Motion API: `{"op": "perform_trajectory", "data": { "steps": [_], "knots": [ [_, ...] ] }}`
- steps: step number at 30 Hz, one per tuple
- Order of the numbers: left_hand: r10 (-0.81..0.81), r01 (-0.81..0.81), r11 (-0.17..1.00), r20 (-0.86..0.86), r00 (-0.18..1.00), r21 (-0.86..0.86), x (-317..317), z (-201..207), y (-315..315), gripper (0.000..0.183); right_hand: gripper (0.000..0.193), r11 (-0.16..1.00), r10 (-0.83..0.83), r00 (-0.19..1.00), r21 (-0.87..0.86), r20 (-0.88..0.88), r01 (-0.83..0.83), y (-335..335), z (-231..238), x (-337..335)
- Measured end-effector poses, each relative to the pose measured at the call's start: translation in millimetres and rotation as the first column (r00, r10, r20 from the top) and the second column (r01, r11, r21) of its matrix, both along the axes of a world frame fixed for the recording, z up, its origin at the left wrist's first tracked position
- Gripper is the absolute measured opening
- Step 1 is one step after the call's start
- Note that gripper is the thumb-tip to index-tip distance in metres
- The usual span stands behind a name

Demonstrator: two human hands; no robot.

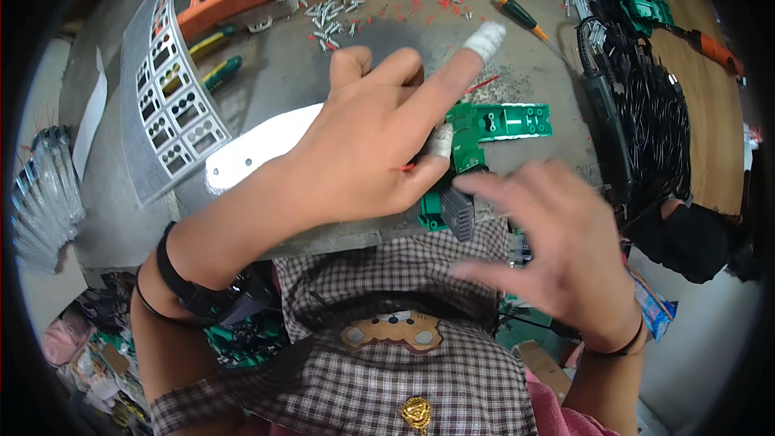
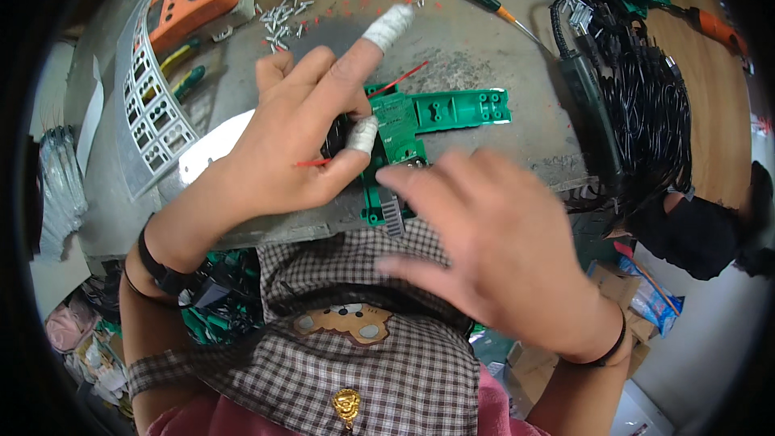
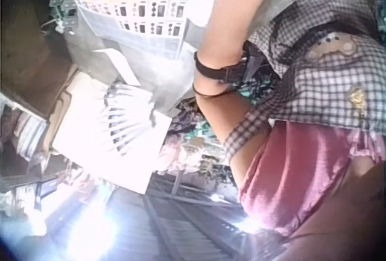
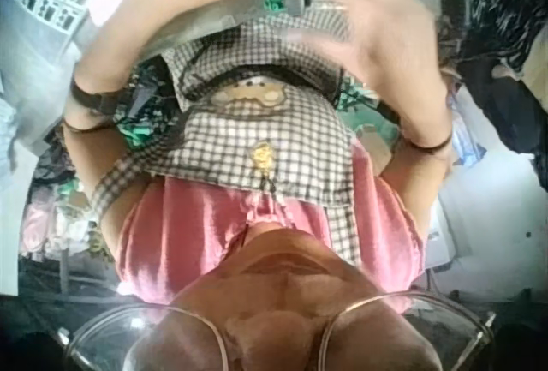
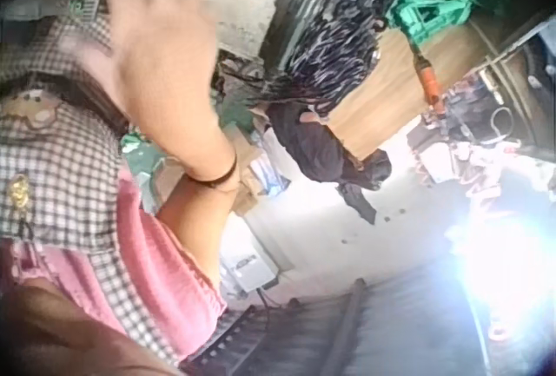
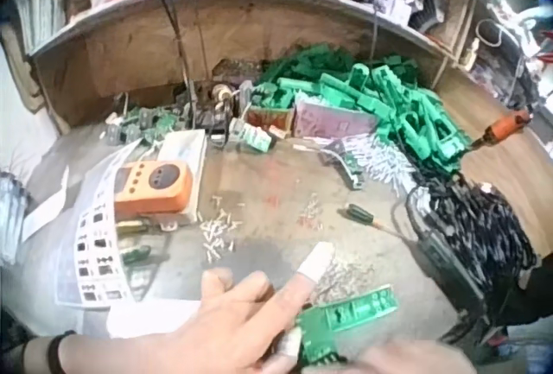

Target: Assembling the internal wiring and casing for a handheld electronic device using an electric screwdriver.

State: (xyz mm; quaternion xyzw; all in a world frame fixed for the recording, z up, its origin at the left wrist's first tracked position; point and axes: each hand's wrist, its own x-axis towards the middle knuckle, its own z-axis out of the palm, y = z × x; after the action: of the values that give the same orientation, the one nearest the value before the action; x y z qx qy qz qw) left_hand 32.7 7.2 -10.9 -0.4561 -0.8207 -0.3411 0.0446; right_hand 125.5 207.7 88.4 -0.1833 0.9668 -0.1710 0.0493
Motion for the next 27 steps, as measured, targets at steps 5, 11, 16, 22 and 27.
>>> {"op": "perform_trajectory", "data": {
  "steps": [5, 11, 16, 22, 27],
  "knots": [
    [0.046, -0.046, 0.999, 0.044, 0.998, 0.013, -2, -3, 0, 0.074, 0.056, 0.991, 0.049, 0.992, -0.132, 0.117, -0.034, -5, -12, 8],
    [0.072, -0.074, 0.977, 0.017, 0.997, 0.200, -2, -24, 4, 0.068, 0.058, 0.984, 0.058, 0.990, -0.175, 0.129, -0.034, -13, -36, 22],
    [0.048, -0.060, 0.977, 0.062, 0.997, 0.205, -3, -29, -8, 0.070, 0.056, 0.986, 0.144, 0.968, -0.108, 0.204, -0.124, -14, -26, 13],
    [-0.069, 0.059, 0.978, 0.043, 0.997, 0.198, -16, -11, -5, 0.075, 0.044, 0.988, 0.118, 0.914, 0.049, 0.388, -0.148, -38, -17, -6],
    [0.018, -0.157, 0.943, 0.426, 0.905, 0.293, 0, -1, -20, 0.063, 0.053, 0.900, 0.238, 0.899, -0.432, 0.367, -0.062, 12, -27, -11]
  ]
}}
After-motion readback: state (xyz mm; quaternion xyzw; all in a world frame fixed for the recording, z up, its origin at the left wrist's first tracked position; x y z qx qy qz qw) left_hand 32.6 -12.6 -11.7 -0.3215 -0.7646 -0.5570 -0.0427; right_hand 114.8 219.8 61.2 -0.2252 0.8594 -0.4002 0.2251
